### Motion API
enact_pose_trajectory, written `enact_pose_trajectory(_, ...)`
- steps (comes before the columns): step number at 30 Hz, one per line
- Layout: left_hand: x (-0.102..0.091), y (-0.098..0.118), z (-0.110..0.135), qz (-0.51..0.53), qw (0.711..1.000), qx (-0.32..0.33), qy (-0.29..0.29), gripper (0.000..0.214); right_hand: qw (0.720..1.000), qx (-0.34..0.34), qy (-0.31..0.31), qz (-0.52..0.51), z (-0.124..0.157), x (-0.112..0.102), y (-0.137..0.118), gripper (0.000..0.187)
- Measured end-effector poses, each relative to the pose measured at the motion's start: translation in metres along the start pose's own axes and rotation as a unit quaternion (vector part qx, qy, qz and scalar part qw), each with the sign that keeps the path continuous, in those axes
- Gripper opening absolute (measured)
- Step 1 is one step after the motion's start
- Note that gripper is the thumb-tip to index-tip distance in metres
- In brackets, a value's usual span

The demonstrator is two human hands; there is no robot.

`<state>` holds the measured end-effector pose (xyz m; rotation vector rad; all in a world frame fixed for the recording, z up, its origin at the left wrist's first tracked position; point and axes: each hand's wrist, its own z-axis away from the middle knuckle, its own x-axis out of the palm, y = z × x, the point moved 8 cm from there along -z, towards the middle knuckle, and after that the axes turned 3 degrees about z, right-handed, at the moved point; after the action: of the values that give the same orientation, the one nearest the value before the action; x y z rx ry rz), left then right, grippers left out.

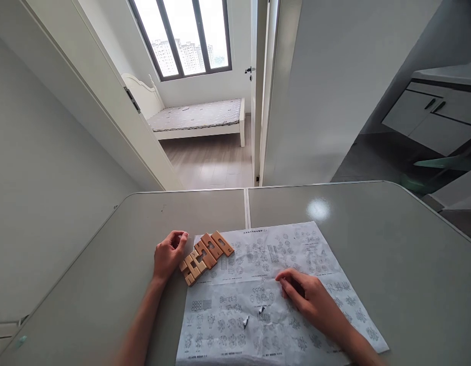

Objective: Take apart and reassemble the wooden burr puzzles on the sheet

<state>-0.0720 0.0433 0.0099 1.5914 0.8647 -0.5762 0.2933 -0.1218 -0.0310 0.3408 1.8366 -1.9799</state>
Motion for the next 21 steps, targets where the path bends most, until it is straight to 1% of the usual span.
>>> enact_pose_trajectory(9, -0.0001, -0.0004, -0.0001, -0.005, 1.0, -0.003, -0.001, 0.041, 1.0, 0.006, -0.005, -0.006, 0.0004, 0.0007, 0.0004, 0.035)
enact_pose_trajectory(21, -0.001, 0.0045, 0.0011, -0.006, 1.0, -0.011, -0.009, 0.041, 1.0, 0.005, -0.009, -0.005, 0.0006, 0.0011, 0.0022, 0.034)
